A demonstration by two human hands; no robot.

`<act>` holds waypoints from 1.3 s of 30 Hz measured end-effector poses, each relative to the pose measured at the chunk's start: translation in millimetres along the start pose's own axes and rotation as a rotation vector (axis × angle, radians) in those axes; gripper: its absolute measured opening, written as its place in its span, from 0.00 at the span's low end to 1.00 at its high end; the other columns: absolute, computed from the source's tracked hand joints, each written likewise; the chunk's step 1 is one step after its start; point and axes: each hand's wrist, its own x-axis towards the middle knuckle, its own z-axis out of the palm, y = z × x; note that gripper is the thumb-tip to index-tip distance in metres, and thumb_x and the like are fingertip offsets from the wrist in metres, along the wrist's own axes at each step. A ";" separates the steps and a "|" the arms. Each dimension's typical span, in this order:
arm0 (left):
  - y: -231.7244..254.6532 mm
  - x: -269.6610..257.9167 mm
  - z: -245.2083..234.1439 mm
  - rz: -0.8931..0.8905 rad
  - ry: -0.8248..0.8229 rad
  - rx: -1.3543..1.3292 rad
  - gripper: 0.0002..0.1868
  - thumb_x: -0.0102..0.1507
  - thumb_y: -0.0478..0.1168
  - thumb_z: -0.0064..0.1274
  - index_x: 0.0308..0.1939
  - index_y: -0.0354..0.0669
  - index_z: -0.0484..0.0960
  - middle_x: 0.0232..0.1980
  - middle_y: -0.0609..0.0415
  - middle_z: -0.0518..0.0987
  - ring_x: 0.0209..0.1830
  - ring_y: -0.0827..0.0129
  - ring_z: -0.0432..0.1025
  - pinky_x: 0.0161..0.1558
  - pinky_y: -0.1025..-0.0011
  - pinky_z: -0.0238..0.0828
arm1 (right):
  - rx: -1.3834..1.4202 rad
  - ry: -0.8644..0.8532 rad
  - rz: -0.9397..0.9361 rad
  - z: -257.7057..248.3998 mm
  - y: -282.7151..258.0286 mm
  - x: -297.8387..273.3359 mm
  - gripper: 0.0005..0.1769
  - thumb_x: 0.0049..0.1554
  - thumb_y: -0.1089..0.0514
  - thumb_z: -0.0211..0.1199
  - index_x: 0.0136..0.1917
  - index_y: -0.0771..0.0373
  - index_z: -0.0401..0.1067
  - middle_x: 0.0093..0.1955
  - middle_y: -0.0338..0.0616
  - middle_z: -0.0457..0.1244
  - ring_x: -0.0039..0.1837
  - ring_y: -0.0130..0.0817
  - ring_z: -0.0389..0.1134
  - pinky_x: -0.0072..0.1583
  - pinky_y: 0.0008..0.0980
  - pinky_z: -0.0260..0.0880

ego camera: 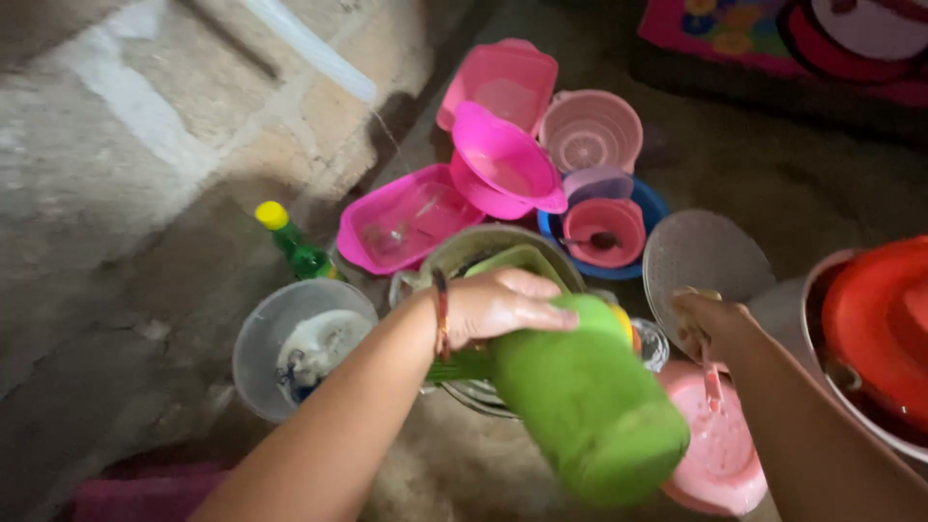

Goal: Washing various plastic dishes, containers, and toys using a sponge and water at a ground-level tap.

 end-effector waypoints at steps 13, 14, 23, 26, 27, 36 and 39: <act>41.7 -110.5 -92.9 0.471 0.404 -0.734 0.18 0.60 0.31 0.52 0.54 0.30 0.80 0.48 0.45 0.83 0.47 0.57 0.79 0.50 0.58 0.78 | 0.081 -0.677 -0.262 140.7 -77.9 -136.9 0.19 0.56 0.56 0.59 0.60 0.63 0.63 0.48 0.61 0.65 0.42 0.46 0.68 0.40 0.40 0.72; 46.2 -125.3 -96.8 0.484 0.418 -0.728 0.18 0.60 0.31 0.52 0.54 0.30 0.80 0.48 0.45 0.83 0.47 0.57 0.79 0.50 0.58 0.78 | 0.039 -0.763 -0.223 164.4 -89.0 -185.6 0.22 0.57 0.55 0.59 0.62 0.64 0.64 0.51 0.61 0.67 0.45 0.47 0.71 0.43 0.39 0.75; 49.8 -210.6 -132.7 0.315 0.843 -1.006 0.15 0.57 0.37 0.53 0.46 0.35 0.79 0.44 0.43 0.82 0.41 0.51 0.79 0.45 0.48 0.77 | -0.117 -1.126 -0.024 309.1 -11.6 -312.3 0.28 0.56 0.65 0.57 0.70 0.58 0.63 0.66 0.52 0.65 0.59 0.44 0.74 0.61 0.42 0.78; 51.6 -220.8 -144.6 0.204 1.033 -1.046 0.14 0.56 0.37 0.54 0.45 0.35 0.79 0.43 0.43 0.82 0.40 0.51 0.78 0.44 0.48 0.76 | -0.083 -1.134 0.047 348.2 5.5 -305.3 0.25 0.58 0.61 0.59 0.70 0.63 0.65 0.64 0.53 0.65 0.57 0.41 0.74 0.59 0.41 0.77; 45.4 -223.6 -150.7 0.239 1.028 -1.052 0.14 0.56 0.36 0.54 0.45 0.34 0.79 0.43 0.42 0.82 0.40 0.50 0.78 0.44 0.48 0.76 | 0.006 -1.051 0.124 361.3 12.0 -298.9 0.23 0.60 0.58 0.58 0.67 0.66 0.65 0.61 0.59 0.66 0.55 0.46 0.73 0.57 0.42 0.77; -24.5 -209.4 -205.6 0.320 0.874 -1.103 0.16 0.55 0.34 0.53 0.47 0.32 0.81 0.42 0.41 0.84 0.38 0.50 0.80 0.43 0.51 0.79 | -0.451 -1.009 -0.413 484.1 191.4 -132.0 0.14 0.57 0.56 0.61 0.52 0.67 0.78 0.47 0.52 0.71 0.46 0.43 0.68 0.42 0.37 0.67; -50.6 -188.1 -228.8 0.305 0.798 -1.059 0.15 0.56 0.35 0.54 0.45 0.32 0.80 0.39 0.42 0.83 0.33 0.51 0.79 0.39 0.52 0.78 | -0.497 -1.055 -0.347 486.1 255.7 -127.4 0.15 0.56 0.56 0.62 0.53 0.67 0.78 0.48 0.52 0.72 0.47 0.43 0.69 0.44 0.37 0.69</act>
